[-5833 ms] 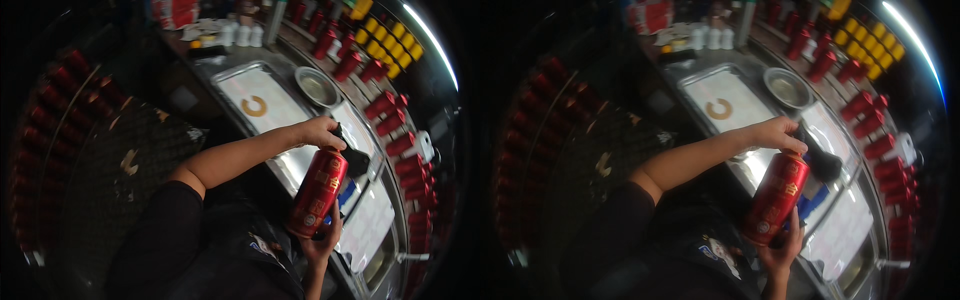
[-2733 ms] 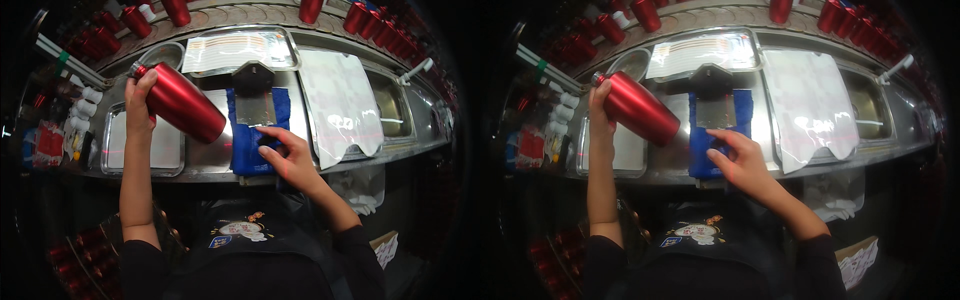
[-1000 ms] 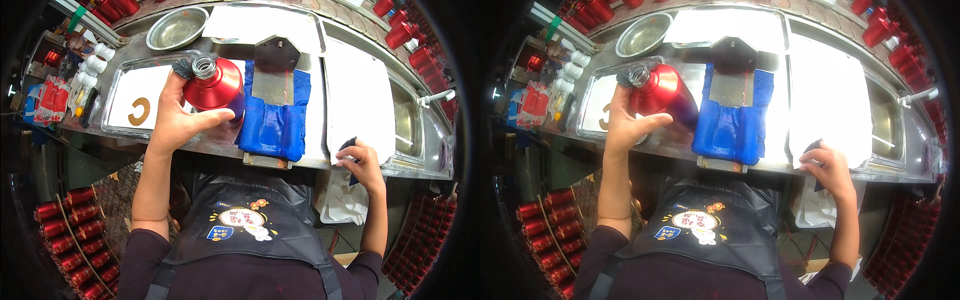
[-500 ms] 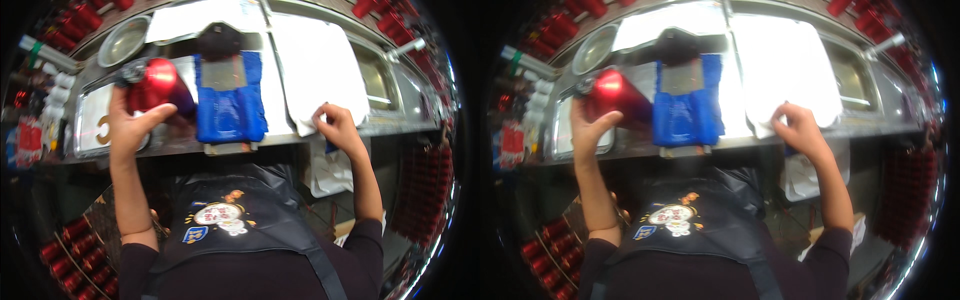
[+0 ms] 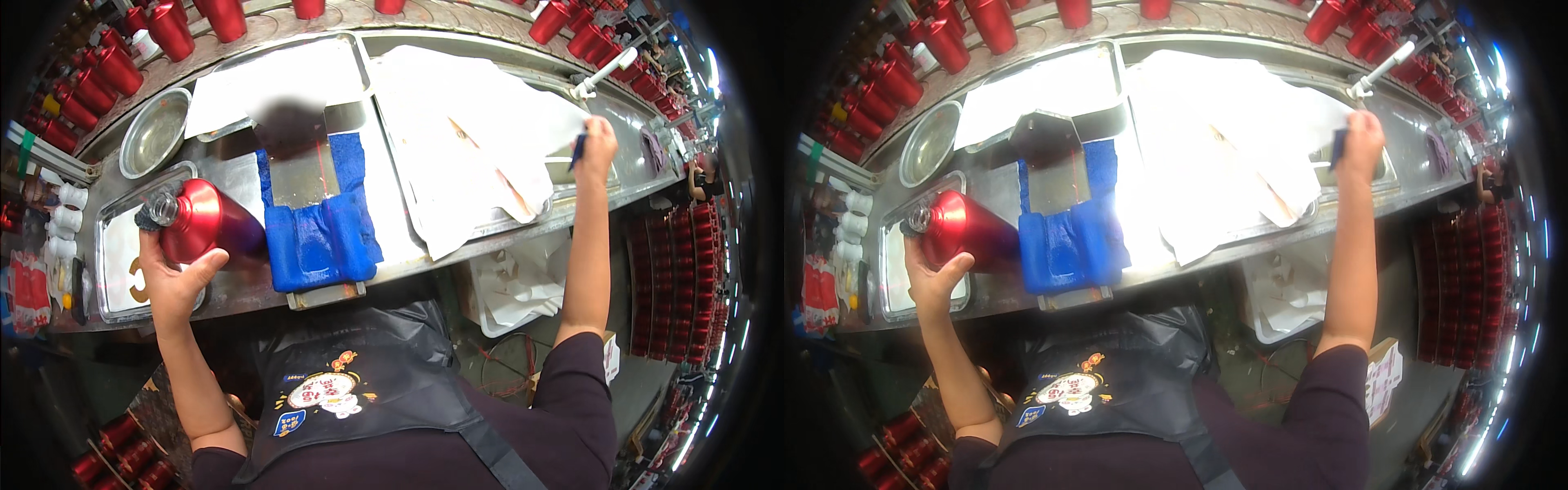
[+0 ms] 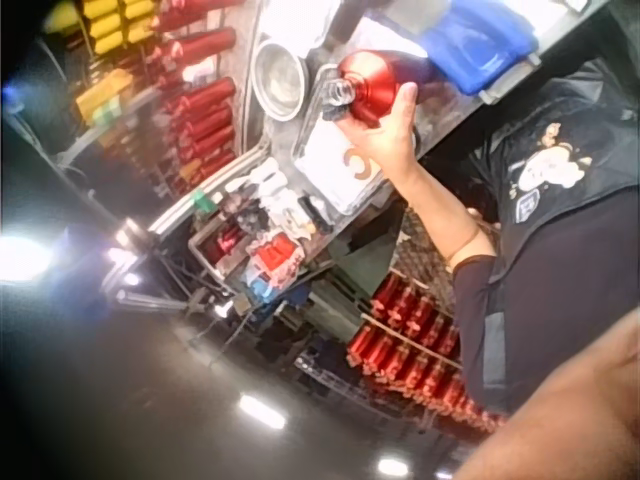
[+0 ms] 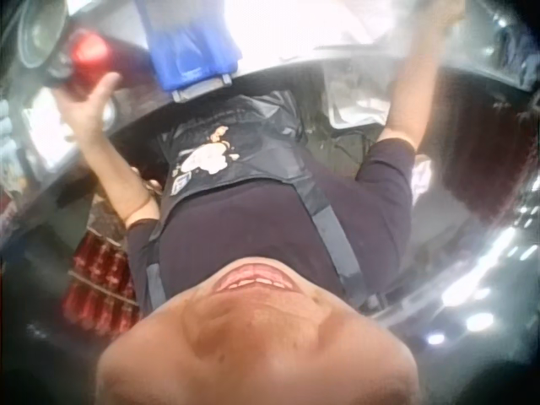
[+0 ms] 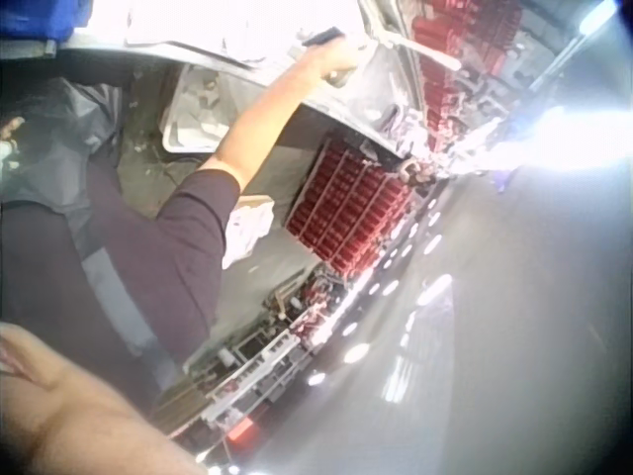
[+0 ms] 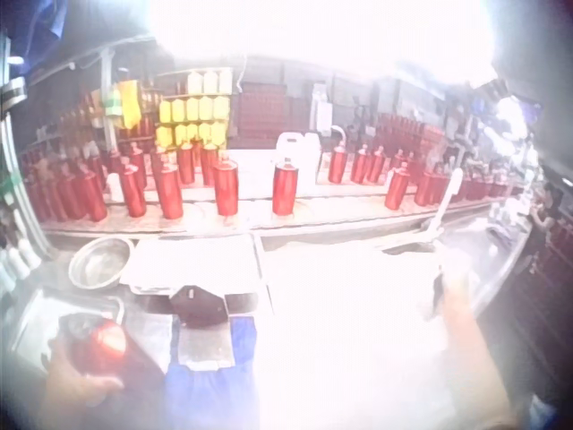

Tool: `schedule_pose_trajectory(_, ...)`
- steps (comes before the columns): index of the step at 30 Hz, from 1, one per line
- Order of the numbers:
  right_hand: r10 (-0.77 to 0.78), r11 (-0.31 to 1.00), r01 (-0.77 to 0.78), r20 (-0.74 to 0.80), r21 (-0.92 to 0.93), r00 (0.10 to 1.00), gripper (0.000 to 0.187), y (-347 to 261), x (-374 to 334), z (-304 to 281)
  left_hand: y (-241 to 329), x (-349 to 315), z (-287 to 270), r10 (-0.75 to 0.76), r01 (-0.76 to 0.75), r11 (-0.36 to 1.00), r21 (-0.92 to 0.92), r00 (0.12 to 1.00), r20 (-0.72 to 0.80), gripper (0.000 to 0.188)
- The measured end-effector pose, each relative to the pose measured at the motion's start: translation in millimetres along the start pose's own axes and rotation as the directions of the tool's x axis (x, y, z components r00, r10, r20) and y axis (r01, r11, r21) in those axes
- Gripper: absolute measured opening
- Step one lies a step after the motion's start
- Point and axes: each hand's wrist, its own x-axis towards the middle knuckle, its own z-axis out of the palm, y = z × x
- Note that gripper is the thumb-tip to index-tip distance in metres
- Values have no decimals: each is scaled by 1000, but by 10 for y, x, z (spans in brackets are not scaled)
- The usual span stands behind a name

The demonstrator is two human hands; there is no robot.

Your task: The person applies gold decorative stickers to red cylindrical containers. They pick up a container, place a sticker on the neck, smooth it with a cloth, and then place the container back on the counter. The process is repeated for multiple containers.

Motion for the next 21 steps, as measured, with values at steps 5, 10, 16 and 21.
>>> schedule_pose_trajectory(5, 70, 966, -148, -338, -213, 938, 15, 324, -57, -645, -14, -55, -16, -74, 74, 997, -21, 997, -11, 85)
schedule_pose_trajectory(10, -117, 578, 153, 104, -802, 988, 60, 138, -661, -229, -34, -53, -36, -91, 90, 995, -33, 996, -14, 90)
schedule_pose_trajectory(16, 331, 234, 428, 486, -873, 809, 56, -134, -705, 915, -37, -27, 1, -52, 52, 997, -58, 999, 1, 88)
schedule_pose_trajectory(21, 255, 356, 390, 489, -849, 834, 25, -199, -301, 856, -40, -59, 5, -52, 52, 999, 0, 998, -36, 87)
